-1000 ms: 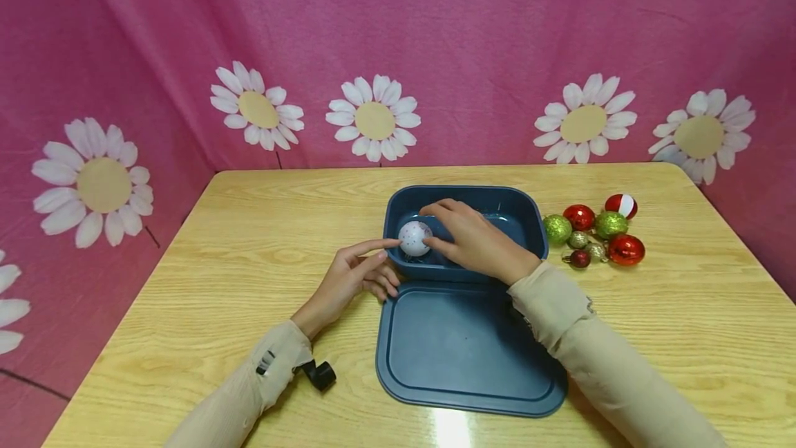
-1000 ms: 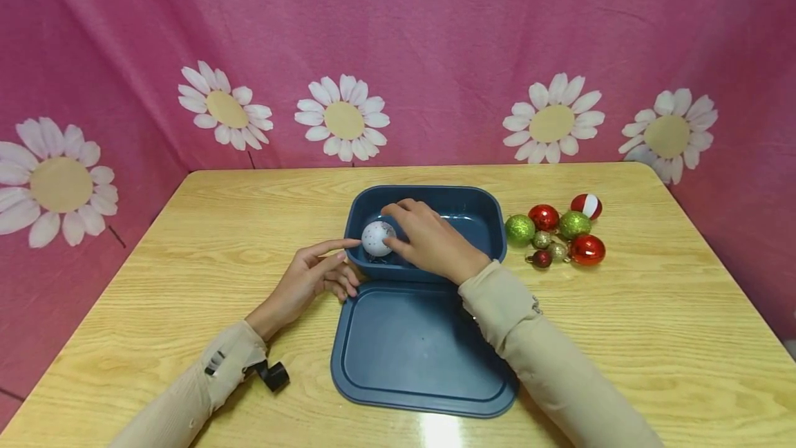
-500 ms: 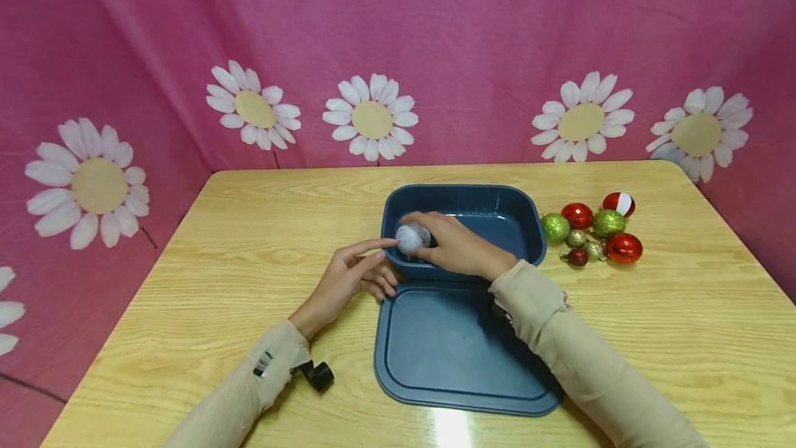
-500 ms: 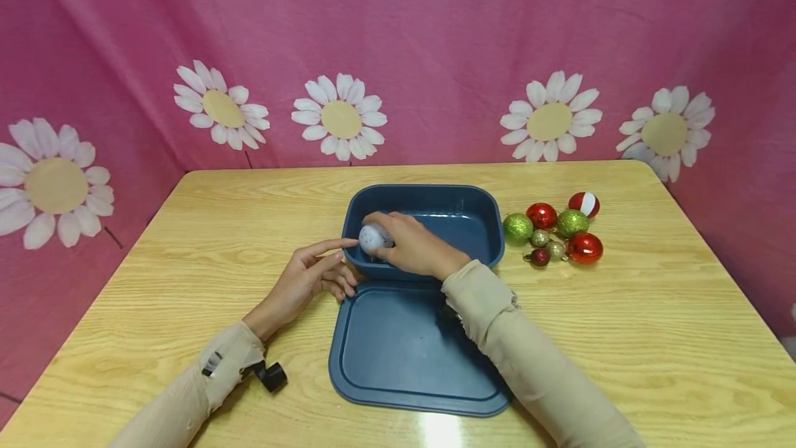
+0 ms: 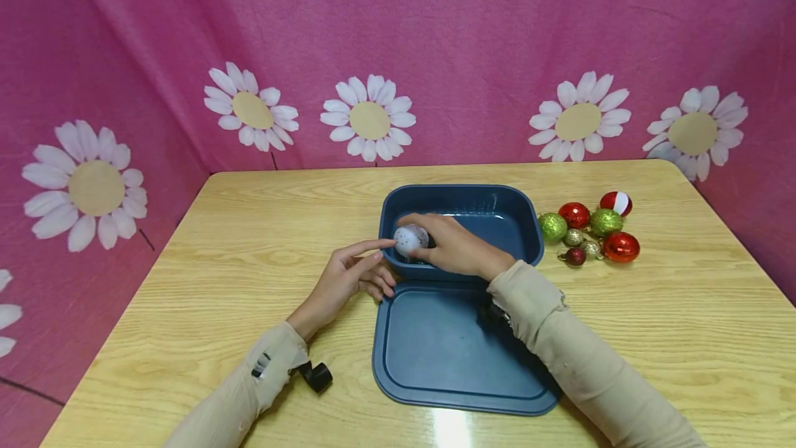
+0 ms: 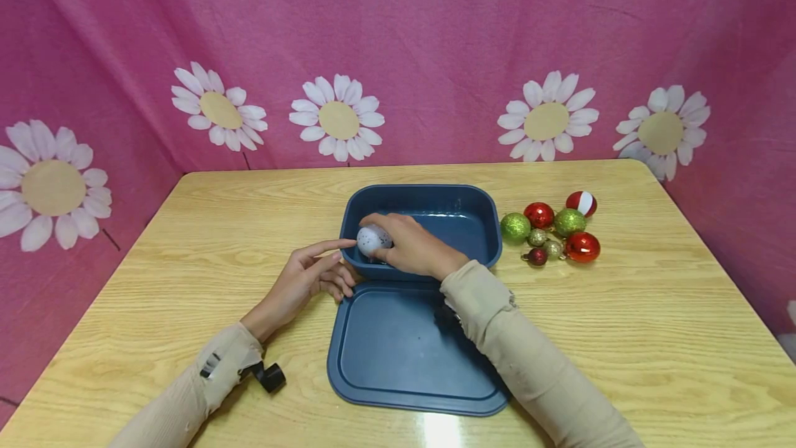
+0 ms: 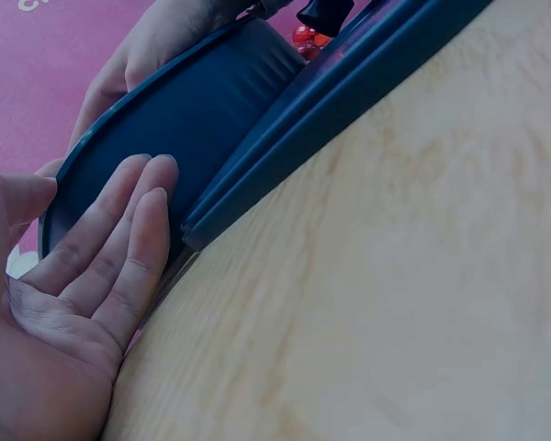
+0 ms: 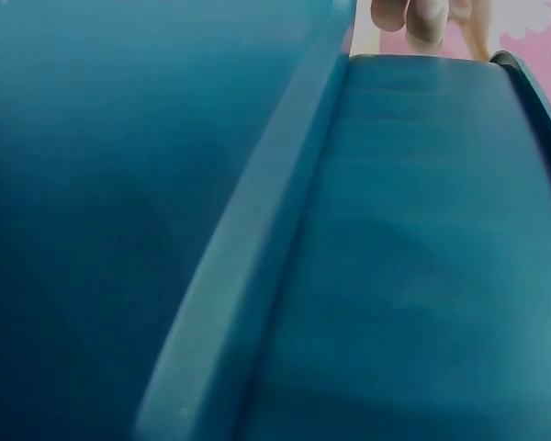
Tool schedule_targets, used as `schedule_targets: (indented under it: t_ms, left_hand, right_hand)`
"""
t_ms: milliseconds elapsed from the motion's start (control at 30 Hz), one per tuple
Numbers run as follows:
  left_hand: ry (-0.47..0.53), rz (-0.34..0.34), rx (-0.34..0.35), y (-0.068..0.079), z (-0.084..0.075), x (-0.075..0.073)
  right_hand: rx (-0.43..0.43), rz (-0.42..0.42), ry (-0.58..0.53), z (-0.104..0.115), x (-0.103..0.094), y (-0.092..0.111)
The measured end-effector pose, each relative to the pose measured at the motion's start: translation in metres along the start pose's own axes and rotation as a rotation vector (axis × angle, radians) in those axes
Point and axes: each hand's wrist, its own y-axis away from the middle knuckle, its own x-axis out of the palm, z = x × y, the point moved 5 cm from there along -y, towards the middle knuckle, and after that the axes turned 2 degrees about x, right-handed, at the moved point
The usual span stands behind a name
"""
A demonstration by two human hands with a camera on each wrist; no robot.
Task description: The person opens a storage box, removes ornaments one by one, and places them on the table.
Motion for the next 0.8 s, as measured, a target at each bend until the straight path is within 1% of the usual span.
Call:
schedule_targets:
  t_ms: [167, 433, 633, 800]
  left_hand:
    - [-0.003, 0.004, 0.003, -0.001, 0.0, 0.001]
    - [0.013, 0.01, 0.013, 0.0, 0.001, 0.0]
    - [0.018, 0.012, 0.005, 0.0, 0.002, 0.0]
    - [0.002, 0.002, -0.012, 0.0, 0.002, 0.0]
  right_hand:
    - [-0.005, -0.005, 0.01, 0.001, 0.0, 0.001]
    - [-0.01, -0.026, 0.058, 0.003, 0.003, 0.002]
    - [-0.013, -0.061, 0.117, 0.005, -0.002, 0.005]
    - [-0.027, -0.095, 0.162, 0.007, -0.009, 0.007]
